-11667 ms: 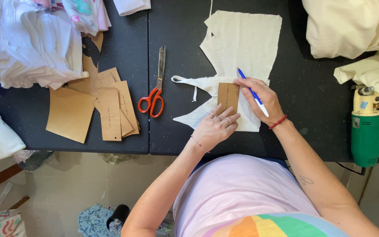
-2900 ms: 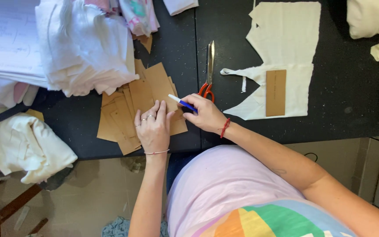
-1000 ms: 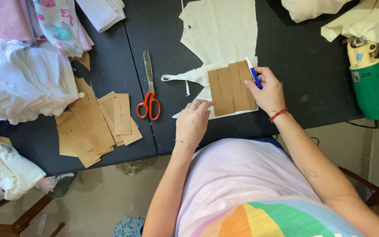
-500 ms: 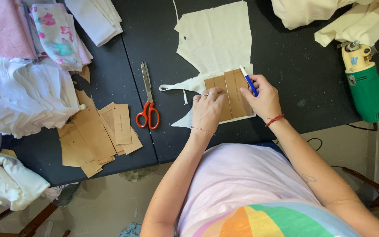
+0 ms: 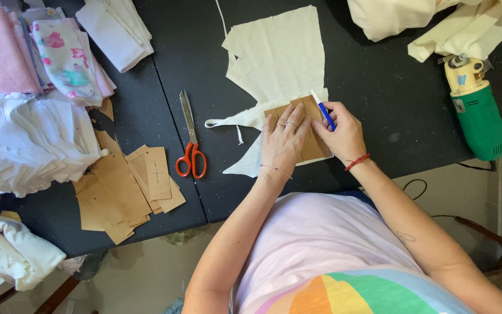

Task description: The person organizes cardboard patterns and a notebook in a box, then moves to a table to arrange fabric and pattern pieces. They use a pen to trace the cardboard patterns onto the fabric.

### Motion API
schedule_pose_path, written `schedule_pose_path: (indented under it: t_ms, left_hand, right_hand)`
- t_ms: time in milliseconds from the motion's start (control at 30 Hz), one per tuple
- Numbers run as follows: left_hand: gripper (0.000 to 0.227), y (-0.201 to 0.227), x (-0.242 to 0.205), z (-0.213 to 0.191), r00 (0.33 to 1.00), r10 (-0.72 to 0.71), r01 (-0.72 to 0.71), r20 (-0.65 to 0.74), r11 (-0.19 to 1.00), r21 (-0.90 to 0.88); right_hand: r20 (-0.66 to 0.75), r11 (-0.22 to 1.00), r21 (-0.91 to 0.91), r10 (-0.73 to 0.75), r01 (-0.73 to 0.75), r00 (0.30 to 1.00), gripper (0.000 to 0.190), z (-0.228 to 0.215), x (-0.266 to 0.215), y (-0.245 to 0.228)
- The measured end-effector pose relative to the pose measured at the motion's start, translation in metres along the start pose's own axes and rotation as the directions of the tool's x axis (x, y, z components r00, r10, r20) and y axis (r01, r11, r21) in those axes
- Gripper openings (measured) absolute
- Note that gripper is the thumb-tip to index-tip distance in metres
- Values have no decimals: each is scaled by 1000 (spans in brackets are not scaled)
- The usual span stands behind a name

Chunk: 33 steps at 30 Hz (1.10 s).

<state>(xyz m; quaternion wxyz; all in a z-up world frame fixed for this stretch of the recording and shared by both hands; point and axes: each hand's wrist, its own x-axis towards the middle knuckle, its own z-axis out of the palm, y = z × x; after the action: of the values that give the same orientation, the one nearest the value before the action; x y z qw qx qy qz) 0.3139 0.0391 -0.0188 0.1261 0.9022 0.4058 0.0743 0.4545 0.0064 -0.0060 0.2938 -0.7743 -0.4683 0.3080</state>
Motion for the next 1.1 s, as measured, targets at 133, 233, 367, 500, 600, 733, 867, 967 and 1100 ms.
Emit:
schedule_pose_path:
  t_ms: [133, 233, 367, 500, 600, 733, 867, 967, 1100]
  left_hand:
    - [25, 1, 0, -5, 1000, -14, 13, -11, 999, -32]
    - [23, -1, 1, -6, 993, -45, 39, -107, 998, -50]
    - [1, -10, -5, 9, 961, -102, 122, -255, 990, 65]
    - [10, -14, -6, 20, 951, -99, 122, -292, 991, 60]
    - [10, -13, -7, 21, 953, -113, 132, -280, 990, 48]
    - [14, -14, -12, 26, 956, -143, 144, -255, 989, -14]
    - [10, -15, -11, 21, 943, -129, 125, -306, 992, -35]
    - [11, -14, -12, 21, 942, -127, 126, -309, 992, -24]
    - [12, -15, -12, 18, 941, -121, 124, -316, 992, -9]
  right_hand:
    - [-8, 1000, -1, -13, 13, 1000, 35, 0, -1, 2]
    - [-17, 994, 95, 51, -49, 999, 34, 1, -1, 12]
    - [-19, 960, 238, 155, -146, 988, 27, -7, -5, 30]
    - [-7, 921, 327, 227, -212, 974, 30, -23, -10, 32]
    - [14, 909, 353, 234, -224, 972, 32, -28, -8, 20]
    - [43, 914, 351, 199, -202, 979, 33, -14, -2, 20]
    - [55, 933, 325, 147, -156, 988, 31, 0, 6, 22]
    - [61, 946, 291, 134, -146, 989, 29, 4, 5, 22]
    - [61, 951, 275, 125, -137, 990, 28, 7, 3, 25]
